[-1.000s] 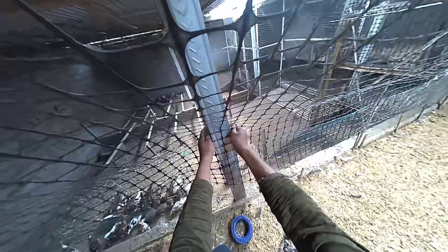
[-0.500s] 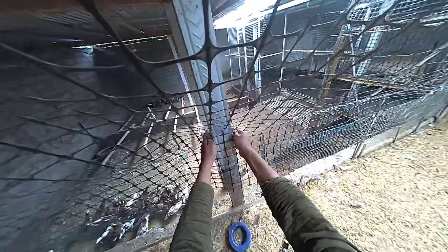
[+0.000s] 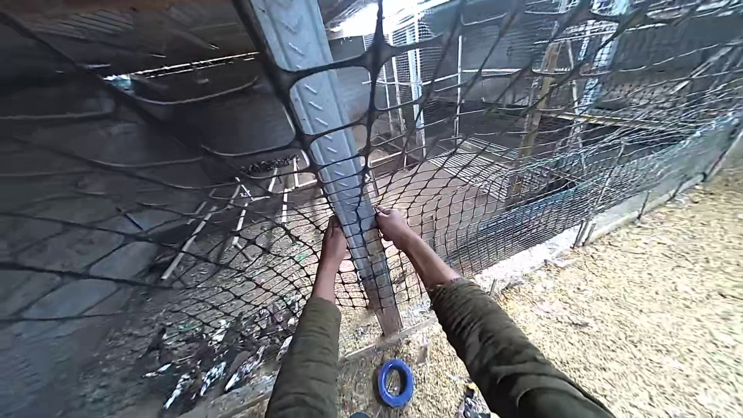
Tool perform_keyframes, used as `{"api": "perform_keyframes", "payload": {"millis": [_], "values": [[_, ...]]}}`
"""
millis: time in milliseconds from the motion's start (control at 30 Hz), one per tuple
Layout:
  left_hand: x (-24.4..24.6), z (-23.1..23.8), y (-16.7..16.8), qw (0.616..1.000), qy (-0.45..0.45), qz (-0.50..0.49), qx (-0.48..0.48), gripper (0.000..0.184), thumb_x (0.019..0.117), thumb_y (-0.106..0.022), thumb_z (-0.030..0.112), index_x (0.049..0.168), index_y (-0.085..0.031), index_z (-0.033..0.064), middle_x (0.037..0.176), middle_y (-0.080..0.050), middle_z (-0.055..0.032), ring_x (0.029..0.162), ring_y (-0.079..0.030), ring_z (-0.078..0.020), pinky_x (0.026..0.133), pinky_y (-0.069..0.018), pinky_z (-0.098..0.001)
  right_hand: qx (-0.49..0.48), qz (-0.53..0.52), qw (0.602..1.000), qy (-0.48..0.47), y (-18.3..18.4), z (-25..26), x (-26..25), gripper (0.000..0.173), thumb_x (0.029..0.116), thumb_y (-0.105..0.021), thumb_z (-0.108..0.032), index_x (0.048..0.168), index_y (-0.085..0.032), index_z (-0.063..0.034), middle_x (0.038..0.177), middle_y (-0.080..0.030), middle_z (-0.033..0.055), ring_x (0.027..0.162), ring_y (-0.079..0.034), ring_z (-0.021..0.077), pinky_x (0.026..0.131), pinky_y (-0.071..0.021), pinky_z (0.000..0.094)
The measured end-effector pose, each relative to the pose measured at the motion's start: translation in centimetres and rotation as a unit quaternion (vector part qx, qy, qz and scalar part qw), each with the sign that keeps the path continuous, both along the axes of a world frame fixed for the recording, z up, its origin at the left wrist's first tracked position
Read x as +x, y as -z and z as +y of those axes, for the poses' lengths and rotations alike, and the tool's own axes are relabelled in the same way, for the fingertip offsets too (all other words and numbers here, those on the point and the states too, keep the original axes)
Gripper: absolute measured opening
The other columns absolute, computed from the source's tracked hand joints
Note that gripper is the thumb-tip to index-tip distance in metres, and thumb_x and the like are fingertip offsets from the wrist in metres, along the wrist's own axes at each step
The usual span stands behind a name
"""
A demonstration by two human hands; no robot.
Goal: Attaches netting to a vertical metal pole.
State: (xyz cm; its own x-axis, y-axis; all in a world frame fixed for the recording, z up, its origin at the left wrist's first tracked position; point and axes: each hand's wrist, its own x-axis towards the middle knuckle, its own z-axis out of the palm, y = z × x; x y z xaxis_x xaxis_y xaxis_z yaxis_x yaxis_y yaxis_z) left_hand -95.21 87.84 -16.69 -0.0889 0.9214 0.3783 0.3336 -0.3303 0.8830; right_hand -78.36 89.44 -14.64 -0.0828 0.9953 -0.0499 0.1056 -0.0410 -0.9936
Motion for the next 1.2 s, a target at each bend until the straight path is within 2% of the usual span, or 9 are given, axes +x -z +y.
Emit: {"api": "perform_keyframes", "payload": {"millis": [133, 267, 333, 500, 600, 667, 733, 933, 1200], "values": [[0.3, -0.1, -0.1, 1.000, -0.012, 0.005, -0.003, 0.051, 0.1126, -0.017, 0.018, 0.151, -0.040, -0.0075, 0.153, -0.045, -0.0258, 0.145, -0.043, -0.0266, 0.121, -0.0308, -0.0414, -0.003, 0.017, 0.999, -0.033, 0.4, 0.2, 0.6, 0.041, 0.1121, -0.037, -0.027, 0.146, -0.056, -0.0143, 0.081, -0.056, 0.0047, 0.059, -0.043, 0.0119, 0.053, -0.0364, 0.0306], [0.4, 0.2, 0.4, 1.000, -0.014, -0.009, 0.000, 0.052, 0.1127, -0.018, 0.021, 0.150, -0.043, -0.0060, 0.150, -0.049, -0.0256, 0.142, -0.046, -0.0279, 0.119, -0.0341, -0.0451, 0.003, 0.054, 0.997, -0.060, 0.5, -0.3, 1.2, 0.038, 0.1130, -0.036, -0.029, 0.134, -0.058, -0.0073, 0.067, -0.045, -0.0022, 0.052, -0.038, 0.0085, 0.048, -0.0330, 0.0265], [0.3, 0.4, 0.5, 1.000, -0.016, -0.016, -0.003, 0.052, 0.1121, -0.019, 0.020, 0.150, -0.044, -0.0051, 0.148, -0.051, -0.0253, 0.140, -0.048, -0.0289, 0.118, -0.0359, -0.0466, 0.004, 0.058, 0.997, -0.059, 0.2, -0.6, 1.1, 0.036, 0.1132, -0.036, -0.028, 0.127, -0.060, -0.0057, 0.065, -0.044, -0.0030, 0.051, -0.038, 0.0079, 0.047, -0.0329, 0.0255], [0.6, -0.3, 0.1, 0.999, -0.040, 0.002, -0.021, 0.052, 0.1132, -0.020, 0.024, 0.150, -0.044, -0.0038, 0.148, -0.051, -0.0272, 0.142, -0.046, -0.0345, 0.117, -0.0336, -0.0539, 0.022, 0.048, 0.997, -0.053, 0.3, -0.7, 0.8, 0.039, 0.1143, -0.031, -0.028, 0.130, -0.059, -0.0058, 0.064, -0.043, -0.0020, 0.050, -0.039, 0.0087, 0.046, -0.0338, 0.0255], [0.5, -0.4, 0.1, 0.998, -0.045, 0.007, -0.042, 0.054, 0.1136, -0.019, 0.028, 0.152, -0.043, -0.0028, 0.152, -0.047, -0.0256, 0.145, -0.042, -0.0352, 0.119, -0.0302, -0.0550, 0.016, 0.037, 0.998, -0.044, 0.2, -0.7, 0.6, 0.038, 0.1145, -0.031, -0.028, 0.116, -0.061, -0.0043, 0.063, -0.042, -0.0016, 0.049, -0.038, 0.0089, 0.046, -0.0334, 0.0253], [0.5, -0.3, 0.1, 0.998, -0.045, 0.011, -0.042, 0.055, 0.1136, -0.019, 0.029, 0.152, -0.043, -0.0032, 0.151, -0.049, -0.0259, 0.144, -0.044, -0.0347, 0.118, -0.0322, -0.0537, 0.009, 0.040, 0.998, -0.049, 0.0, -0.8, 0.7, 0.037, 0.1143, -0.031, -0.028, 0.112, -0.060, -0.0049, 0.064, -0.042, -0.0019, 0.049, -0.037, 0.0084, 0.046, -0.0327, 0.0246], [0.4, -0.2, 0.2, 0.998, -0.041, 0.012, -0.041, 0.055, 0.1136, -0.019, 0.030, 0.154, -0.040, -0.0017, 0.154, -0.047, -0.0243, 0.146, -0.042, -0.0329, 0.120, -0.0313, -0.0525, 0.004, 0.047, 0.997, -0.055, 0.0, -0.8, 0.7, 0.037, 0.1143, -0.031, -0.027, 0.117, -0.060, -0.0056, 0.066, -0.043, -0.0019, 0.050, -0.038, 0.0083, 0.046, -0.0322, 0.0245], [0.1, 0.1, 0.8, 0.999, -0.031, 0.008, -0.022, 0.054, 0.1131, -0.020, 0.028, 0.155, -0.039, -0.0003, 0.157, -0.044, -0.0225, 0.148, -0.039, -0.0316, 0.121, -0.0288, -0.0529, -0.005, 0.047, 0.997, -0.053, -0.2, -0.8, 0.5, 0.036, 0.1145, -0.030, -0.027, 0.115, -0.059, -0.0065, 0.065, -0.043, -0.0023, 0.048, -0.036, 0.0074, 0.044, -0.0307, 0.0233], [0.6, -0.4, 0.8, 0.998, -0.053, 0.025, -0.005, 0.050, 0.1101, -0.021, 0.020, 0.148, -0.046, -0.0012, 0.147, -0.052, -0.0243, 0.141, -0.045, -0.0369, 0.112, -0.0325, -0.0630, -0.012, 0.060, 0.997, -0.046, 0.0, -0.9, 0.4, 0.035, 0.1144, -0.031, -0.026, 0.121, -0.059, -0.0066, 0.065, -0.045, -0.0015, 0.048, -0.037, 0.0070, 0.044, -0.0307, 0.0228]]}}
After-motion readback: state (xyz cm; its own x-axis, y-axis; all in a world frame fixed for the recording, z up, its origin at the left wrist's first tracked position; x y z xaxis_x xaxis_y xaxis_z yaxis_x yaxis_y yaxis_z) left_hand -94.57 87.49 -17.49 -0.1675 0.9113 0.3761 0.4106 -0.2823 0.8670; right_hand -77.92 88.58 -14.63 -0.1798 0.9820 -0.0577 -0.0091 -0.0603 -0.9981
